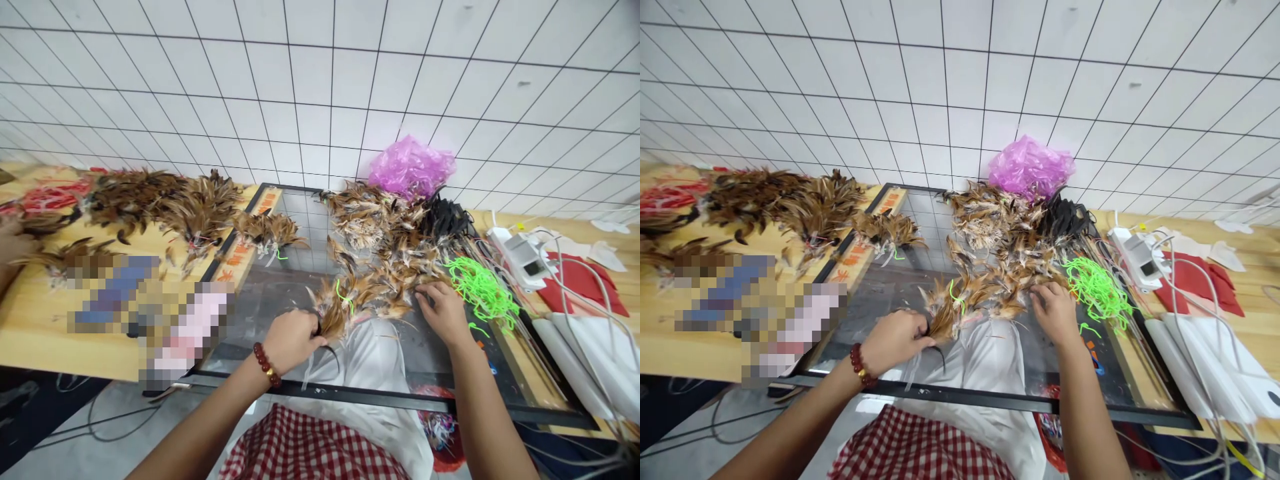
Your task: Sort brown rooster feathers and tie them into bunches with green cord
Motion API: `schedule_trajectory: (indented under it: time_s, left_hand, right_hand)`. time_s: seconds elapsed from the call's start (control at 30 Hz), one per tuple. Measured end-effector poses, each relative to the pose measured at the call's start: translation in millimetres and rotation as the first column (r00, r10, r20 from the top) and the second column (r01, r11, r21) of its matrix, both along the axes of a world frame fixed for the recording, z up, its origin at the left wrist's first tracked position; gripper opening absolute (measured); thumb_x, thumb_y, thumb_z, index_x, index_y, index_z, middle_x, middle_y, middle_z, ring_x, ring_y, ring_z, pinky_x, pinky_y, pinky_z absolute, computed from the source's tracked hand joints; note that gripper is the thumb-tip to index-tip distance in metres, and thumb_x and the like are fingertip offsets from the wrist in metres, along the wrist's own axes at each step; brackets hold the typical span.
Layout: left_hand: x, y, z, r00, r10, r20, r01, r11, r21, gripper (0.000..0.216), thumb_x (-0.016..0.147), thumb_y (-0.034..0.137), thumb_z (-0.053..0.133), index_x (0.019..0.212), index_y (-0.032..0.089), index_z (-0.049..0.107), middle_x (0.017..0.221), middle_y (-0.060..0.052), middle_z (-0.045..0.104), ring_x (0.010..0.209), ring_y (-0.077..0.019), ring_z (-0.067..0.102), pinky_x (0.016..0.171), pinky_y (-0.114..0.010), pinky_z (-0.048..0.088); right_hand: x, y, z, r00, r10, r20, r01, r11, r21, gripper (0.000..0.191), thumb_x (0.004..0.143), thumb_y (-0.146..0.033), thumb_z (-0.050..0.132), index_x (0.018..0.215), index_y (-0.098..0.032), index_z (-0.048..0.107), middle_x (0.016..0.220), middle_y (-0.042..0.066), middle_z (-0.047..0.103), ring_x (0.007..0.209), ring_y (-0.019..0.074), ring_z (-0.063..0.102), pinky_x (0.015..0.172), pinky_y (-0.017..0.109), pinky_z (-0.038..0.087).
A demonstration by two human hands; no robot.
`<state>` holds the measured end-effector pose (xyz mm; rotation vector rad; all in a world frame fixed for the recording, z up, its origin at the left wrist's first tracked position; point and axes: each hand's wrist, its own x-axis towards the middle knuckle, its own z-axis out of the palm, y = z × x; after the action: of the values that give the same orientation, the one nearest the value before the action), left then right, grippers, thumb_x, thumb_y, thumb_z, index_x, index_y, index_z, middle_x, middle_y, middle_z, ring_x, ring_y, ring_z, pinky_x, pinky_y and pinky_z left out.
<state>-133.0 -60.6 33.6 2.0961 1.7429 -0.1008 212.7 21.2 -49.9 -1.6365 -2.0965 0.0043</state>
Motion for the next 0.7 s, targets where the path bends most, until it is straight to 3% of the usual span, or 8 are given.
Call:
schedule_trajectory:
  time_s: [0.13, 0.23, 0.3, 0.33, 0.4, 0.5, 0.57, 0.7]
  left_hand:
    - [-7, 0, 7.0, 0.998, -0.035, 0.056, 0.033, 0.999, 0.036, 0.018, 0.081, 0.025, 0.05, 0.068, 0.02, 0.062, 0.084, -0.007, 0.069, 0.077, -0.0205, 0.065, 0.063, -0.028, 0.038]
    - [-17, 1, 16.8, 0.984, 0.036, 0.175, -0.054, 0.994, 0.099, 0.014, 0.081, 0.022, 0.047, 0.077, 0.02, 0.06, 0.077, -0.005, 0.066, 0.071, -0.0183, 0.062, 0.064, -0.028, 0.038]
    - [-25, 4, 20.0, 0.934, 0.101, 0.342, -0.136, 0.987, 0.081, 0.01, 0.081, 0.024, 0.047, 0.082, 0.02, 0.056, 0.072, -0.002, 0.064, 0.066, -0.0165, 0.059, 0.063, -0.027, 0.038]
    - [-30, 6, 20.0, 0.875, 0.138, 0.465, -0.179, 0.983, 0.047, 0.007, 0.081, 0.026, 0.049, 0.082, 0.02, 0.054, 0.071, -0.001, 0.063, 0.065, -0.0153, 0.057, 0.061, -0.026, 0.039]
    - [-36, 11, 17.1, 0.661, 0.224, 0.716, -0.25, 0.966, -0.071, 0.013, 0.078, 0.03, 0.056, 0.082, 0.02, 0.049, 0.071, 0.001, 0.062, 0.059, -0.0117, 0.053, 0.057, -0.023, 0.039]
    - [-41, 21, 10.5, 0.318, 0.386, 0.866, -0.283, 0.91, -0.302, 0.029, 0.073, 0.037, 0.066, 0.085, 0.02, 0.045, 0.067, 0.004, 0.057, 0.047, -0.006, 0.043, 0.045, -0.019, 0.03]
    - [-41, 25, 7.8, 0.211, 0.471, 0.857, -0.291, 0.867, -0.405, 0.039, 0.068, 0.04, 0.073, 0.089, 0.019, 0.047, 0.065, 0.005, 0.055, 0.044, -0.0046, 0.042, 0.041, -0.017, 0.023]
    - [-50, 30, 8.2, 0.158, 0.529, 0.834, -0.327, 0.824, -0.462, 0.047, 0.059, 0.039, 0.08, 0.092, 0.018, 0.053, 0.064, 0.005, 0.053, 0.044, -0.0039, 0.041, 0.04, -0.017, 0.021]
  right_hand:
    - [0, 0, 0.6, 1.0, 0.003, 0.008, -0.003, 1.0, -0.001, 0.025, 0.09, -0.035, 0.051, 0.098, -0.023, 0.071, 0.096, 0.007, 0.067, 0.09, 0.0226, 0.059, 0.078, 0.036, 0.042]
    - [0, 0, 0.8, 1.0, 0.001, 0.008, -0.001, 1.0, -0.001, 0.025, 0.09, -0.036, 0.051, 0.099, -0.023, 0.071, 0.095, 0.007, 0.067, 0.088, 0.0224, 0.059, 0.077, 0.036, 0.042]
    - [0, 0, 0.6, 1.0, 0.001, 0.004, -0.001, 1.0, 0.003, 0.025, 0.09, -0.036, 0.051, 0.098, -0.023, 0.071, 0.094, 0.007, 0.067, 0.087, 0.0223, 0.058, 0.076, 0.036, 0.042]
    - [0, 0, 0.5, 1.0, 0.001, 0.001, -0.001, 1.0, 0.005, 0.025, 0.09, -0.036, 0.051, 0.098, -0.023, 0.071, 0.094, 0.007, 0.067, 0.086, 0.0222, 0.058, 0.076, 0.036, 0.042]
    - [-1, 0, 0.3, 1.0, 0.002, -0.001, -0.002, 1.0, 0.006, 0.026, 0.09, -0.036, 0.05, 0.098, -0.023, 0.071, 0.094, 0.007, 0.067, 0.086, 0.0221, 0.058, 0.075, 0.036, 0.042]
    - [-1, 0, 0.3, 1.0, -0.004, 0.003, 0.004, 1.0, -0.004, 0.026, 0.091, -0.037, 0.05, 0.099, -0.023, 0.071, 0.094, 0.007, 0.066, 0.086, 0.0222, 0.058, 0.076, 0.036, 0.042]
    - [-1, 0, 0.6, 1.0, -0.005, 0.005, 0.005, 1.0, -0.009, 0.026, 0.091, -0.037, 0.05, 0.099, -0.023, 0.07, 0.095, 0.007, 0.066, 0.087, 0.0223, 0.058, 0.077, 0.036, 0.042]
    - [-1, -1, 0.6, 1.0, -0.006, 0.003, 0.006, 1.0, -0.004, 0.026, 0.09, -0.036, 0.051, 0.099, -0.022, 0.071, 0.096, 0.007, 0.066, 0.088, 0.0226, 0.058, 0.078, 0.037, 0.042]
